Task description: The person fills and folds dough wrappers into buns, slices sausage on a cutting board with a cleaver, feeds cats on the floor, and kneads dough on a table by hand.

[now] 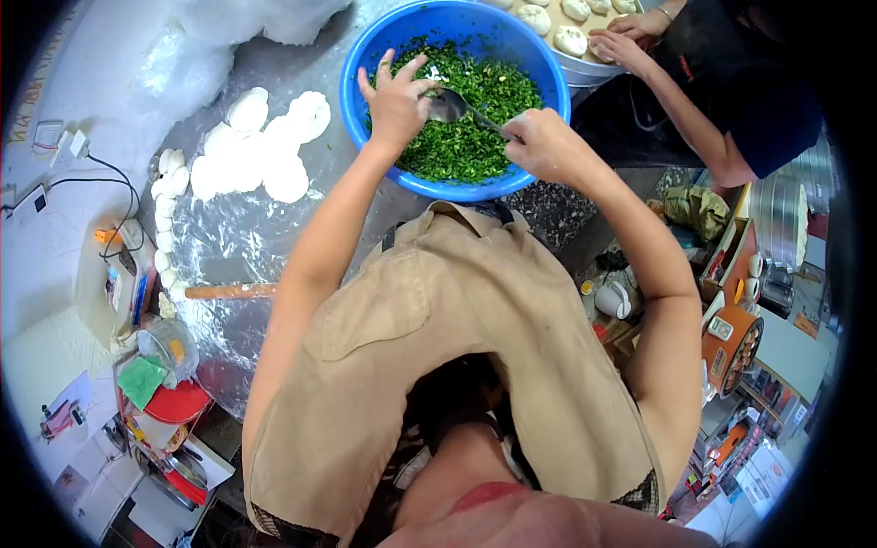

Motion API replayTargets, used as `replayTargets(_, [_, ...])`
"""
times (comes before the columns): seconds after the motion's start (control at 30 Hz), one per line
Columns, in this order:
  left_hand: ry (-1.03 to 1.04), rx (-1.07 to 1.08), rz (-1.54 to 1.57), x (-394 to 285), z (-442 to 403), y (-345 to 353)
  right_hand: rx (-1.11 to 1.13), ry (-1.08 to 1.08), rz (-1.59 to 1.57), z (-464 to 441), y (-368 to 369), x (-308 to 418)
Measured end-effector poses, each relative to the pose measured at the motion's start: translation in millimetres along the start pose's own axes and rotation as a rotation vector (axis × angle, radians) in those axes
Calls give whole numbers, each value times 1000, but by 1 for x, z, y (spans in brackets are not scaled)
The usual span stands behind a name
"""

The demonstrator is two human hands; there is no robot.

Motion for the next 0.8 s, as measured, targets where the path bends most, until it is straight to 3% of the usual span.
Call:
replayTargets(0.07, [-113, 7, 36, 3, 8, 10, -64, -30, -31, 2, 2, 1])
replayTargets(0.13, [-434, -7, 382, 15, 17, 33, -67, 97, -91, 6, 0, 8])
replayTargets(0.17, [-478, -52, 649, 25, 22, 53, -65, 95, -90, 8, 2, 12])
replayTargets(0.23, [-942, -8, 1274, -10, 16, 25, -221, 108, -268, 11, 7, 16])
replayTargets(0.27, [-955, 3, 1288, -8, 20, 36, -224, 116, -274, 10, 13, 12])
replayTargets(0.3, [-891, 27, 1309, -13, 26, 40, -222, 112, -271, 9, 14, 12])
replayTargets(0.37, [-626, 133, 984, -9, 42, 58, -372, 205, -374, 8, 14, 9])
replayTargets(0.4, [-499, 244, 452, -21, 37, 32, -338, 298, -508, 8, 19, 1])
replayTargets(0.43, [-358, 194, 186, -31, 37, 16, -342, 297, -504, 9, 22, 0])
replayTargets(0.5, [-99, 268, -42, -32, 33, -5, -410, 336, -724, 18, 27, 1])
replayTargets(0.57, [77, 250, -254, -20, 48, 15, -440, 304, -683, 25, 40, -1])
replayTargets(0.63, [79, 285, -228, -19, 45, 10, -679, 5, -163, 24, 50, -13])
replayTargets(0.7, [-48, 324, -137, -30, 47, -7, -677, 48, -171, 33, 56, -14])
replayTargets(0.8, [-47, 50, -153, -43, 44, -20, -693, 94, -159, 40, 60, -18])
Point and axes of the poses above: each hand's wrist, its own z-axis away from the middle knuckle, its own y-axis out of the palm, x = y × z, the point moved 1 cm from there along -z, towards the middle knuckle, and after that the axes turned 4 degrees about y, right-handed, at the moved point
